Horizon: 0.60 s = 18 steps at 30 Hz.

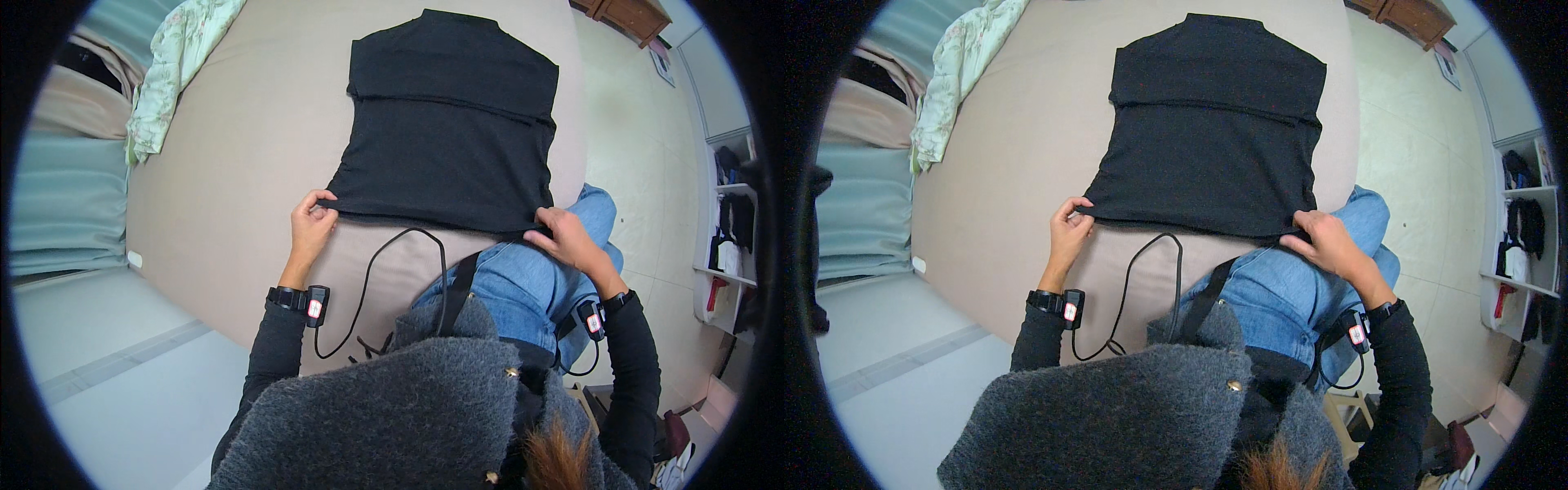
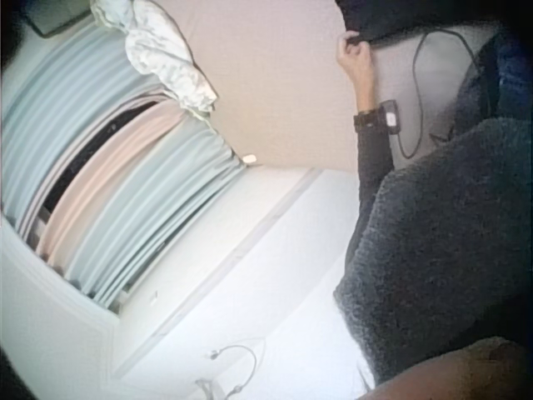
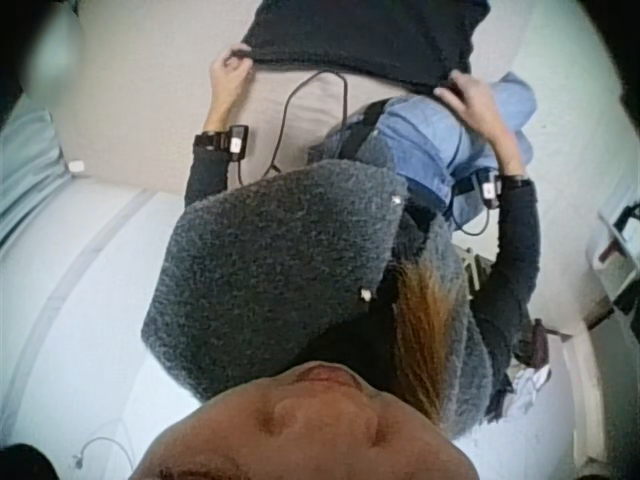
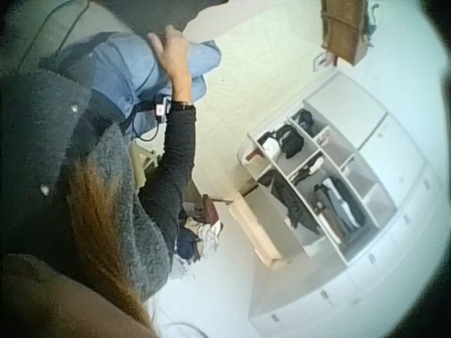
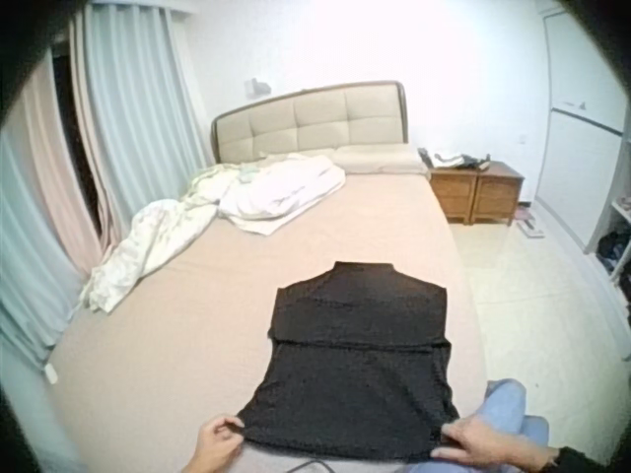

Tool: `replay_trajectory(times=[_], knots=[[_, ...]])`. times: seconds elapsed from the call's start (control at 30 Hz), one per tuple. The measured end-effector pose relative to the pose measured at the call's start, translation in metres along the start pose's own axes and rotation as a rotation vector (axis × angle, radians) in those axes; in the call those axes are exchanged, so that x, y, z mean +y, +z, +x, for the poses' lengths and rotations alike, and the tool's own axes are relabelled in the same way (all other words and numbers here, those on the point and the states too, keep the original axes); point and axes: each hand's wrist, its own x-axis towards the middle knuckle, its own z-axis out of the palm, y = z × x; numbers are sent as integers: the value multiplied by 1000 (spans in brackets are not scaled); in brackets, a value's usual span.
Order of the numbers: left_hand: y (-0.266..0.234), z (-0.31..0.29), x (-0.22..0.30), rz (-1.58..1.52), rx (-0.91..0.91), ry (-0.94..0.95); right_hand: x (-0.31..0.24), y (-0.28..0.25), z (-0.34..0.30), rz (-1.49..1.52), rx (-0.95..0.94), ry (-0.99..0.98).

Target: The person folds a black long-sleeve shirt, a light blue checkered shirt, and a beige sweater on a bed. Each garment is smoothed, folded in half, then folded again into a compact rectangle and stacked.

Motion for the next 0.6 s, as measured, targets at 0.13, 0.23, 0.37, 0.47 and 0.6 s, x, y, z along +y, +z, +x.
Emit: replay_trajectory(times=[0.13,0.23,0.37,0.47,0.6], knots=[[-8,0,-12,60,111,-42,-7,0,-2,-150,-6,-130],[-6,3,-15,359,95,-70,-9,1,-3,-266,5,-206],[3,0,-1,1094,89,424,-11,0,-6,-400,-38,-248],[16,-2,13,1161,-176,763,-13,-1,-5,-422,-39,-258],[32,-5,17,1053,-522,801,-16,-2,-4,-417,-56,-225]])
